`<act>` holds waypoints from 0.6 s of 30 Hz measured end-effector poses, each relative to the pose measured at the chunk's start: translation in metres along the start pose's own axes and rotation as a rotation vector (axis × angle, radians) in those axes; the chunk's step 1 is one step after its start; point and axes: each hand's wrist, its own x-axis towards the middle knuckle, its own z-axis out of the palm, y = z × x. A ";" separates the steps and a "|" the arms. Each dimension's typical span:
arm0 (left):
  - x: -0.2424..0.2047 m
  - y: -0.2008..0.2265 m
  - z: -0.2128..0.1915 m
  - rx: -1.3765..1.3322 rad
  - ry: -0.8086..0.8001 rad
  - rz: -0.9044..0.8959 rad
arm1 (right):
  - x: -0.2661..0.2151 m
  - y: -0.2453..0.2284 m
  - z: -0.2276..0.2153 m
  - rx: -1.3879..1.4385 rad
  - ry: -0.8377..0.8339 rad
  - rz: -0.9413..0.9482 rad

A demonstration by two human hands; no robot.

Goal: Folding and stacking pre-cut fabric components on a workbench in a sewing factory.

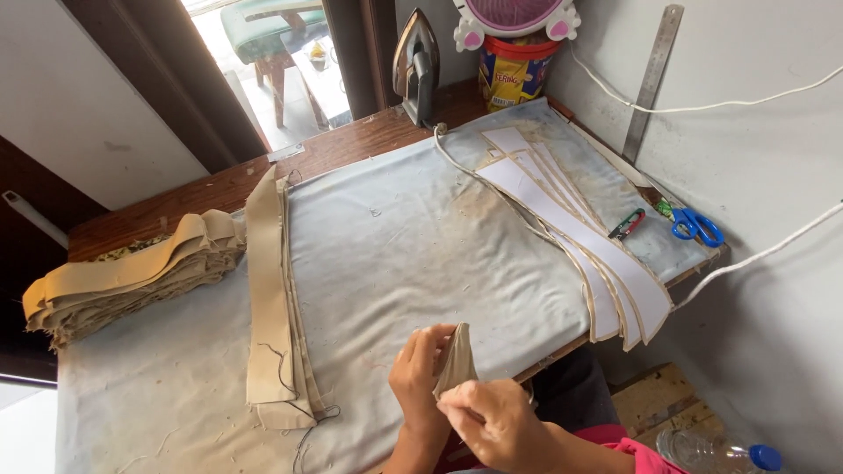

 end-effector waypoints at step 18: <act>0.028 0.007 -0.031 -0.707 -0.512 -0.470 | -0.011 0.060 0.003 0.066 0.059 1.067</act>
